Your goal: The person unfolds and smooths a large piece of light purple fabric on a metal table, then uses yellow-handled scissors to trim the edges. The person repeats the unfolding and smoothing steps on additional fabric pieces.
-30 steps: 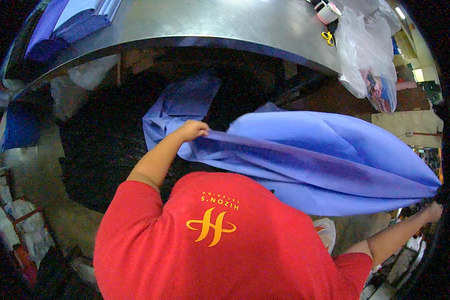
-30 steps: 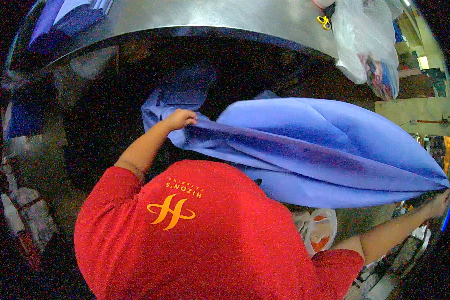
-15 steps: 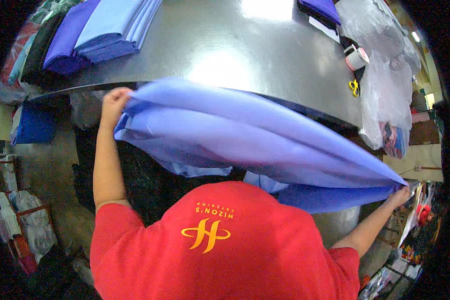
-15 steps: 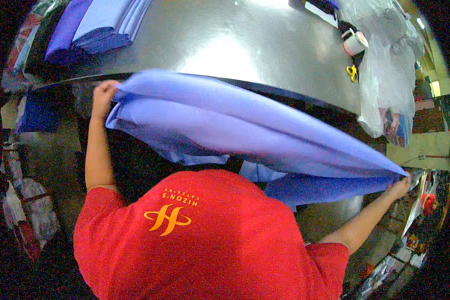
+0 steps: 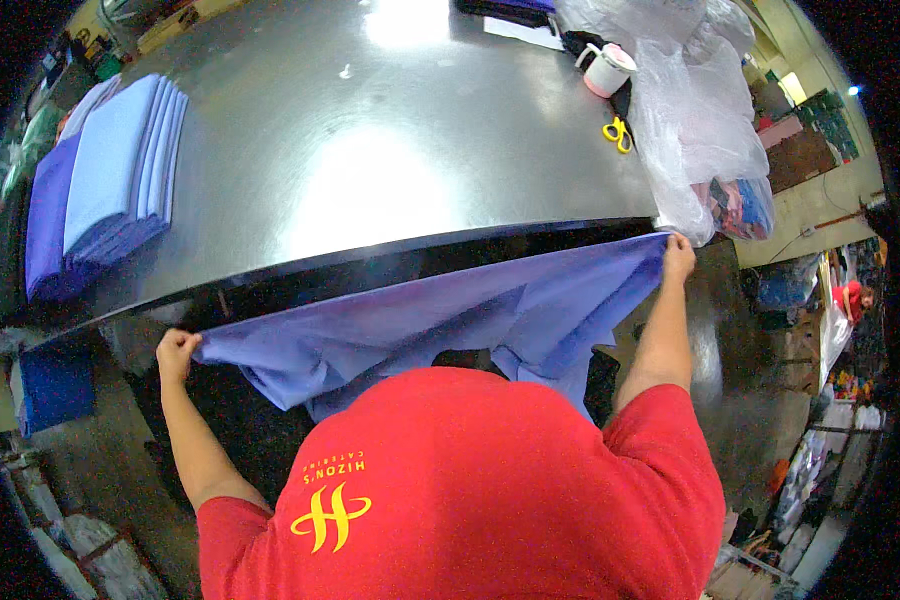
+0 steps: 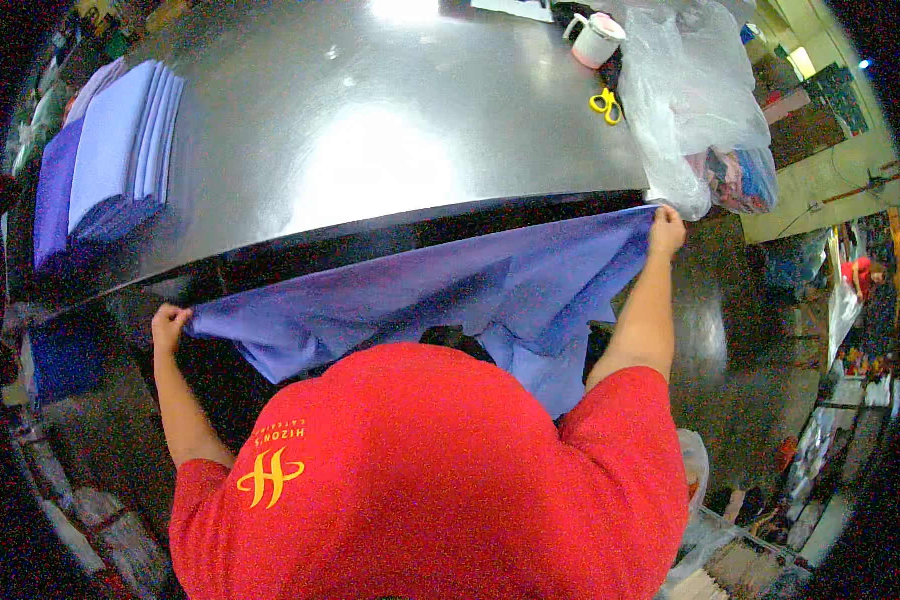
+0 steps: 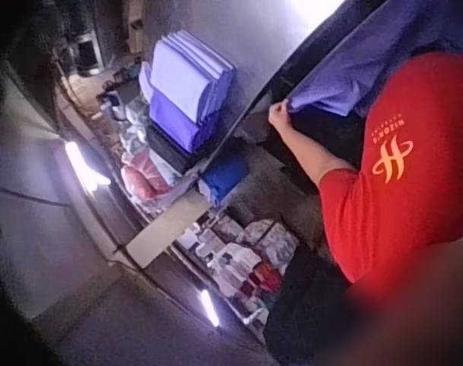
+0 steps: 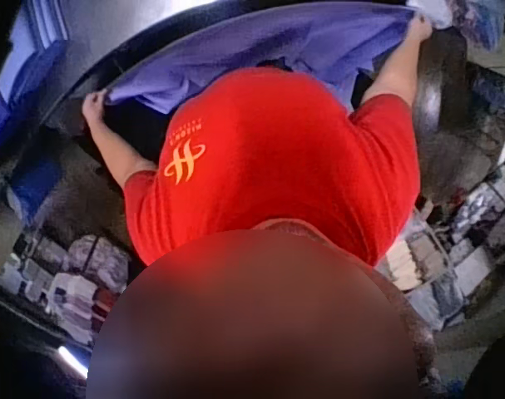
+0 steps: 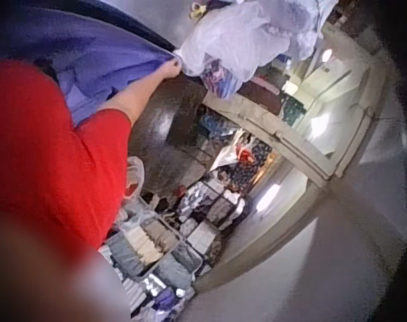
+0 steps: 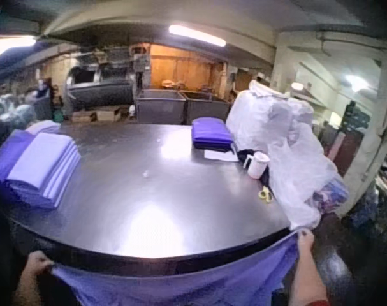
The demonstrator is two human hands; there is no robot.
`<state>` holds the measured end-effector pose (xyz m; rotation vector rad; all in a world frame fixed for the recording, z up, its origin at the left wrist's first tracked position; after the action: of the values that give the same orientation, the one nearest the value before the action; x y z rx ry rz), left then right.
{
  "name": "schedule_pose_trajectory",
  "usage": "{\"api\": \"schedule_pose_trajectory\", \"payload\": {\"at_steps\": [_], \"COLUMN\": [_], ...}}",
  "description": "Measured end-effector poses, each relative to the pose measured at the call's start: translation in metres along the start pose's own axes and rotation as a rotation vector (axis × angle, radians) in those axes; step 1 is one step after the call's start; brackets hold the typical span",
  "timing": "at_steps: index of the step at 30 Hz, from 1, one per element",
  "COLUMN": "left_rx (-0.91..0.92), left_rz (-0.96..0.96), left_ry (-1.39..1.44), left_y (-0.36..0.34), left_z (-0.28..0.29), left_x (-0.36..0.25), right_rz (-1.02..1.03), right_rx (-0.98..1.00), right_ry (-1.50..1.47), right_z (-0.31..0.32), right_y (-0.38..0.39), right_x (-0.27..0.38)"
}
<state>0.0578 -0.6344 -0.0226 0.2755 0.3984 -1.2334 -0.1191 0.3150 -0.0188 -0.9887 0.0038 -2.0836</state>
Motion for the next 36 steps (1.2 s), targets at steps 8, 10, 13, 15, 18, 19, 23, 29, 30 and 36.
{"api": "schedule_pose_trajectory", "payload": {"at_steps": [8,10,13,15,18,19,23,29,30,36], "left_rx": [-0.046,-0.028,0.034,0.055,0.001,-0.053,0.059,0.008,0.009,-0.11], "left_rz": [0.126,0.151,0.152,0.093,-0.09,-0.214,0.163,0.209,0.183,0.203], "left_ry": [0.182,0.18,0.182,0.052,-0.353,-0.523,-0.439,-0.182,-0.253,-0.042], "left_y": [-0.012,-0.022,-0.026,-0.02,-0.011,-0.008,-0.011,-0.026,-0.031,-0.053], "left_z": [-0.002,-0.006,-0.014,-0.017,-0.013,-0.011,-0.005,0.0,0.003,-0.003], "left_x": [-0.024,-0.032,-0.04,-0.043,-0.051,-0.057,-0.063,-0.073,-0.072,-0.066], "right_rz": [-0.069,-0.084,-0.107,-0.078,-0.034,-0.007,0.016,0.116,0.151,0.287], "right_rx": [-0.036,-0.069,-0.064,-0.043,0.031,0.037,0.068,0.093,0.134,0.261], "right_ry": [0.331,0.321,0.294,0.292,0.256,0.242,0.262,0.367,0.445,0.374], "right_z": [-0.048,-0.054,-0.06,-0.061,-0.061,-0.061,-0.061,-0.065,-0.067,-0.061], "right_y": [-0.016,-0.022,-0.029,-0.032,-0.036,-0.037,-0.038,-0.05,-0.054,-0.065], "right_x": [0.003,0.003,-0.002,-0.006,-0.009,-0.009,-0.011,-0.028,-0.03,-0.033]}}
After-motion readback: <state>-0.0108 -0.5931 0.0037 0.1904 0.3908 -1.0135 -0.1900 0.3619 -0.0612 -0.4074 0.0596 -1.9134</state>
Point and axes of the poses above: each hand's wrist, its own y-axis away from the middle knuckle, its own z-axis out of the back of the hand, x = y × z, the point moved 2 cm from there along -y, towards the middle knuckle, and after that the axes turned 1 degree about -x, right-handed, at the moved point
